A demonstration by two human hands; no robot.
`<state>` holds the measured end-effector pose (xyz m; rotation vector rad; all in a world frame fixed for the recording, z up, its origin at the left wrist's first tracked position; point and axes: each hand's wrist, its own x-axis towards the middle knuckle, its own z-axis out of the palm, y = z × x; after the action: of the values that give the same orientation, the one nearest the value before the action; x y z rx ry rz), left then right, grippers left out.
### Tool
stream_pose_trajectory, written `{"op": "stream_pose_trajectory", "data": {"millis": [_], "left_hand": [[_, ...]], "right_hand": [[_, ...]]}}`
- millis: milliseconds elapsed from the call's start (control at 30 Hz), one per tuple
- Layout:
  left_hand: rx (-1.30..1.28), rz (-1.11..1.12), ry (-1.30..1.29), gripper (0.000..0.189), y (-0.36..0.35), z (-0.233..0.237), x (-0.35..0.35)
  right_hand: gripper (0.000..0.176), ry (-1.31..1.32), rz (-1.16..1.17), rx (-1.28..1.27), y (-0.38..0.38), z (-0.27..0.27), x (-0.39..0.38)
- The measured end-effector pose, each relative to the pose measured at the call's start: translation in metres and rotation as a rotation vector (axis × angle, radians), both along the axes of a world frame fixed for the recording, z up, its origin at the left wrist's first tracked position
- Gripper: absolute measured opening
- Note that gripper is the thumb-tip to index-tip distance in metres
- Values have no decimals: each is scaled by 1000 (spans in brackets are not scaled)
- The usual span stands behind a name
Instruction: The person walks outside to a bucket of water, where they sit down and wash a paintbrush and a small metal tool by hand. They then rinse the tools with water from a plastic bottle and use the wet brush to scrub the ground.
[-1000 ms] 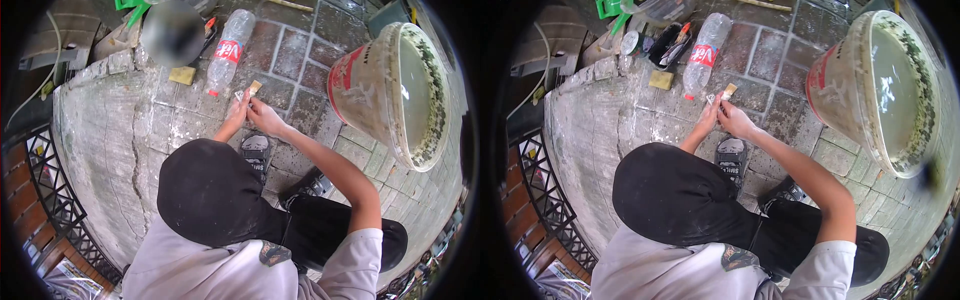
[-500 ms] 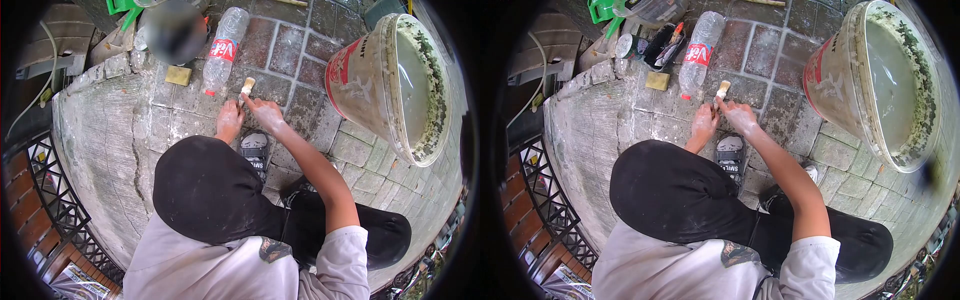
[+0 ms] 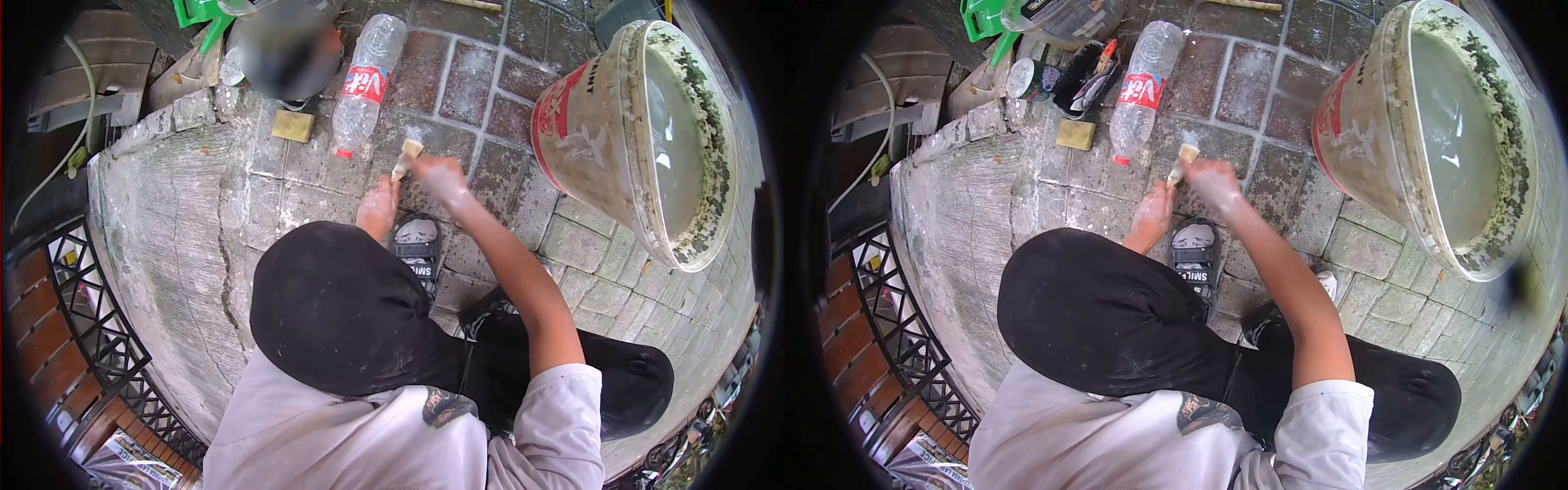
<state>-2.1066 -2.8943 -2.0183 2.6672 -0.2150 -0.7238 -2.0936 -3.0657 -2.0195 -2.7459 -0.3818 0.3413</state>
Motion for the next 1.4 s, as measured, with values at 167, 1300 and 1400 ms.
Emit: {"op": "stream_pose_trajectory", "data": {"millis": [167, 1300, 1400], "left_hand": [[-30, -14, -150, 31, 4, -9, -4], [-70, -2, -104, 33, -5, 3, 6], [-201, -44, -305, 30, -9, -1, 11]], "right_hand": [[27, -115, -106, 54, -25, 3, 19], [35, 534, -465, 1039, -39, 1, 26], [22, 918, -530, 1431, -38, 26, 32]]}}
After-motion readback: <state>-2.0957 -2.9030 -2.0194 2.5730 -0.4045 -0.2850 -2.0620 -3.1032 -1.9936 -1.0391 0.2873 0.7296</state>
